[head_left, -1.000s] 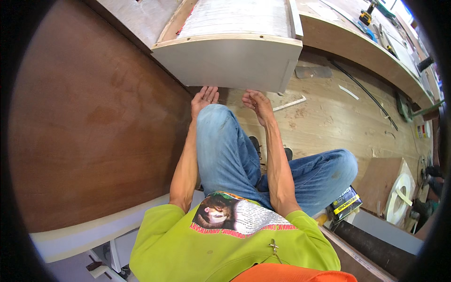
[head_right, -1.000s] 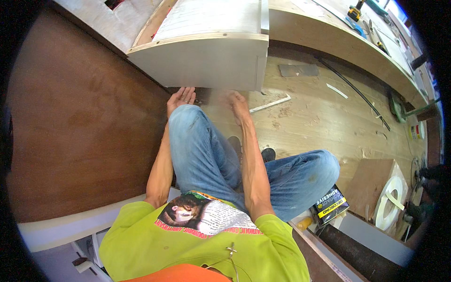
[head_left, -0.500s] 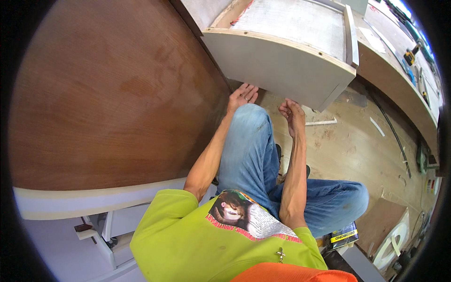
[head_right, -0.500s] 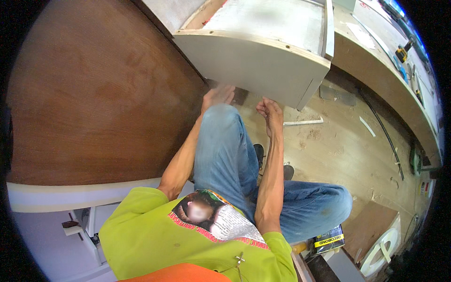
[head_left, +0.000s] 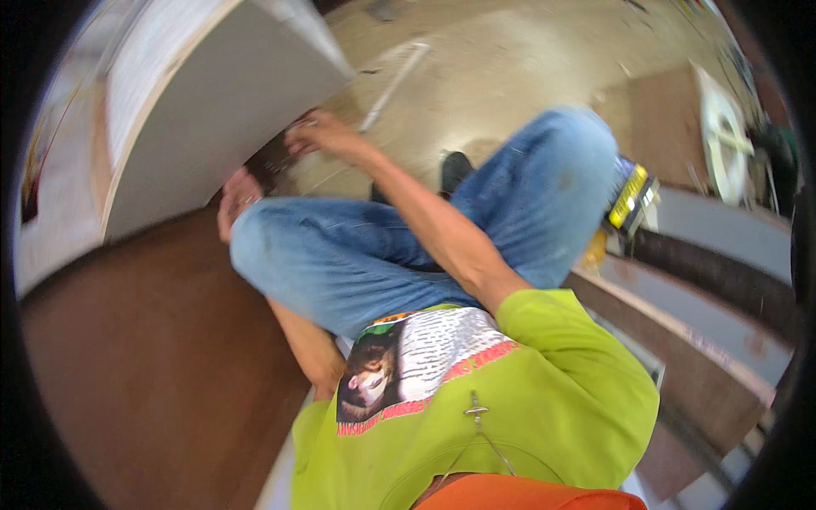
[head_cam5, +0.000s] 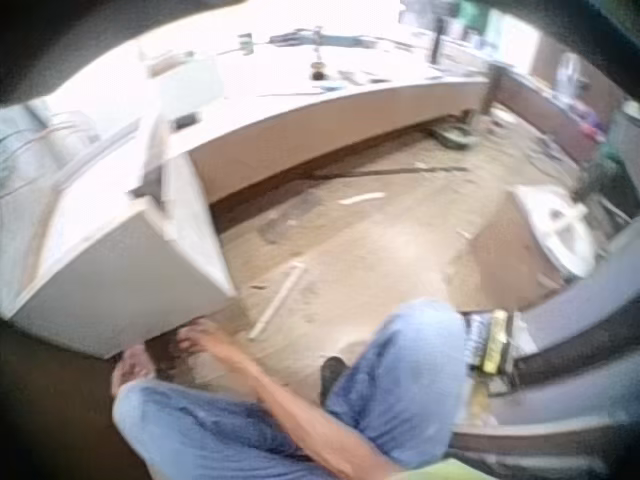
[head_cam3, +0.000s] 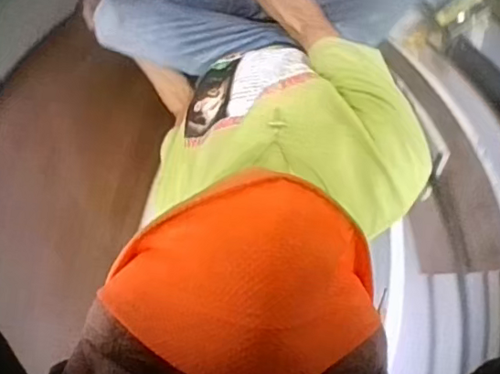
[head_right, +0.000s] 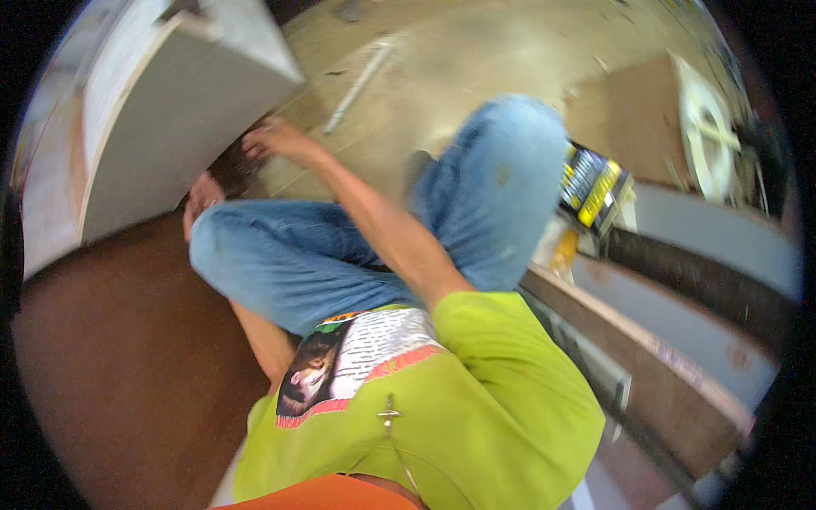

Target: The person applies adhesive to the floor and aligns flooring panels, then uses a sanding block on a cabinet edge. They work on the floor and handle tools and materials in a renovation setting.

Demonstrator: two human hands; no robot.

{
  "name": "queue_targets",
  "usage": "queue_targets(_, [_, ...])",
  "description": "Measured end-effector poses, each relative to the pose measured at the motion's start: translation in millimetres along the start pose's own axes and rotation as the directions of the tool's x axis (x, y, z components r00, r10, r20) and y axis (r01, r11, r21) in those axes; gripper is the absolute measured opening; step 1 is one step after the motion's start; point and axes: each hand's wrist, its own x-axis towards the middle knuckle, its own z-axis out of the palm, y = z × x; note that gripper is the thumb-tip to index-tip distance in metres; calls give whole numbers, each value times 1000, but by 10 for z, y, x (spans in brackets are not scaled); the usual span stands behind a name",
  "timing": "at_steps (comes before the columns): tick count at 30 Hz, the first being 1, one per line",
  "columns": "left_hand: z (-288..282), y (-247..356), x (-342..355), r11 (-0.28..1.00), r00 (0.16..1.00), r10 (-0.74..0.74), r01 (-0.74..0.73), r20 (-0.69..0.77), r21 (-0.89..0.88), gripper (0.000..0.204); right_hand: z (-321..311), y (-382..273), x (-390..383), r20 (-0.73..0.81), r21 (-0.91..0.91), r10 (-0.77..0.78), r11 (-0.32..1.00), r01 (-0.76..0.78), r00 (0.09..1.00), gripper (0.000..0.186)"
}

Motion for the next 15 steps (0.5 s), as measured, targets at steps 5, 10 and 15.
queue_targets(5, [16,63,-14,990,990,-142,142,16,16,54,24,32,-30,114,65,-17,998,9,993,31])
queue_targets(10, [-884,296,514,600,844,-289,528,452,-601,58,136,-18,-46,112,-23,1,1000,2,994,35])
queue_targets(15, [-669,186,383,703,911,-264,407,317,-583,57,122,-37,-104,114,-25,-1,1000,4,994,35])
